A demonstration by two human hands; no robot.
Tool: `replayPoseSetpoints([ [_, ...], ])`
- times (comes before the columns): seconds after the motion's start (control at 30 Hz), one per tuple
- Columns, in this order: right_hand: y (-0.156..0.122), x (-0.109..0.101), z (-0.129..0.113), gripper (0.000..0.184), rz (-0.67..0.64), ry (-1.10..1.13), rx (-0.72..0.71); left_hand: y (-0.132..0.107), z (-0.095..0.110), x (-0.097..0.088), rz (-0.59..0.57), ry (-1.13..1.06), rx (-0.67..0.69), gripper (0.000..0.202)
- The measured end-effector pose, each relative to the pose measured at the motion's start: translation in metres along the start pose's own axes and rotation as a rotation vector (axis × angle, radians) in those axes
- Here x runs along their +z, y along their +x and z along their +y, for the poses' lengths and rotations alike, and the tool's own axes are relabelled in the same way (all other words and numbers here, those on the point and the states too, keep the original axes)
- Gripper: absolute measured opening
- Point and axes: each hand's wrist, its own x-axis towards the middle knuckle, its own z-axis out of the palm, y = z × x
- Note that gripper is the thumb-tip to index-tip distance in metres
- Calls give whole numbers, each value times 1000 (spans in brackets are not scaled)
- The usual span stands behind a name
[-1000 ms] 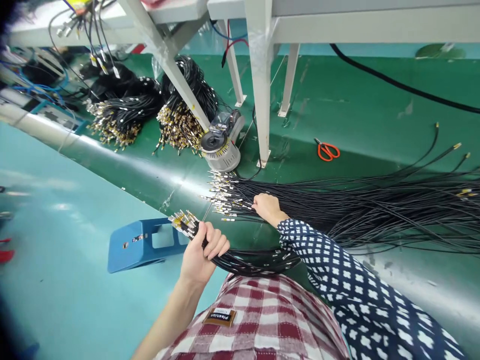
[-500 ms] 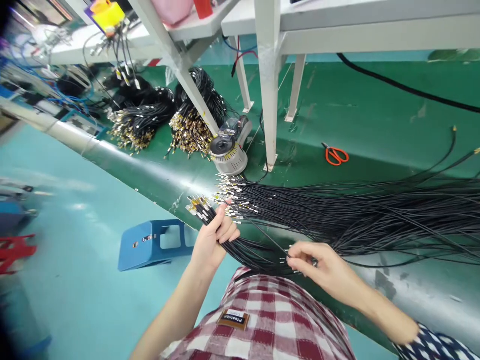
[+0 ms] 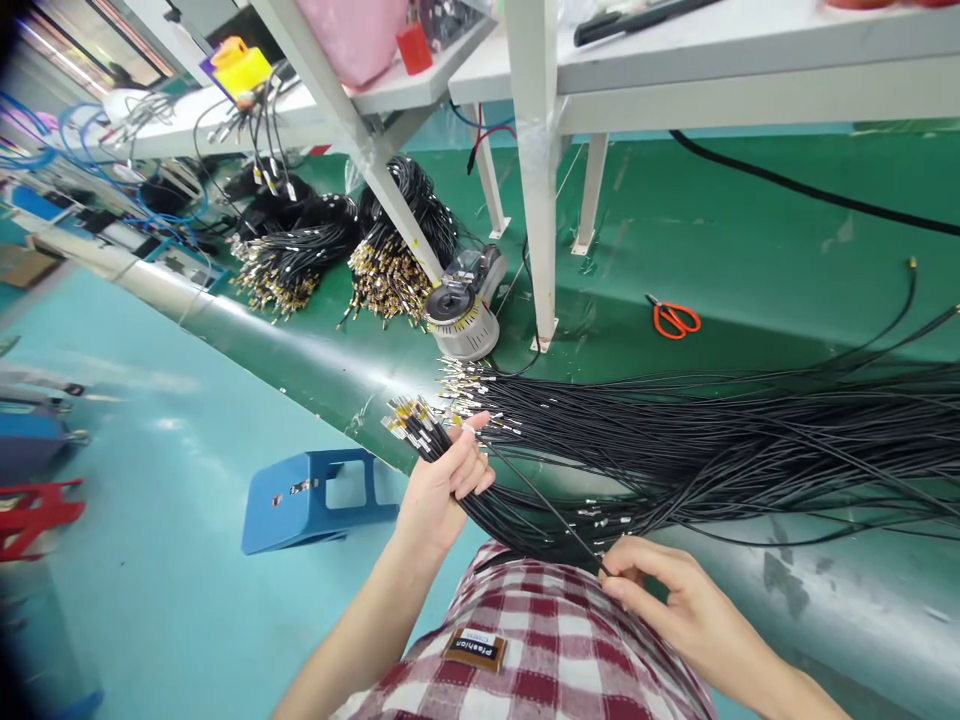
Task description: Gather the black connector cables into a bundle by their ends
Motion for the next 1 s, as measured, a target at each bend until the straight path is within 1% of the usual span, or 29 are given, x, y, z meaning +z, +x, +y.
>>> replayPoseSetpoints([
  [0.13, 3, 4, 1, 27, 22, -14, -34, -1, -3, 1, -47, 22, -24, 33],
  [0.23, 8, 9, 2, 24, 1, -33, -81, -2, -4, 1, -73, 27, -45, 29],
  [0.33, 9, 11, 3, 23, -19, -38, -109, -1, -4, -1, -47, 15, -38, 25],
  [0.5, -4, 8, 12, 22, 22, -49, -77, 2, -3, -8, 41, -29, -18, 25],
  [0.6, -13, 7, 17, 22, 27, -54, -45, 4, -5, -10, 47, -22, -22, 26],
  [0.7, -15, 8, 16, 24, 38, -47, -51, 5, -7, -9, 37, -15, -22, 28],
  [0.77, -10, 10, 11, 25, 63, -36, -68, 5, -6, -9, 26, -20, -16, 32],
  [0.9, 8, 13, 1, 26, 116, -24, -103, 5, -5, -9, 2, -33, -9, 36],
  [1.0, 20, 17, 0, 24, 100, -35, -143, 5, -5, -10, -12, -25, -35, 34],
])
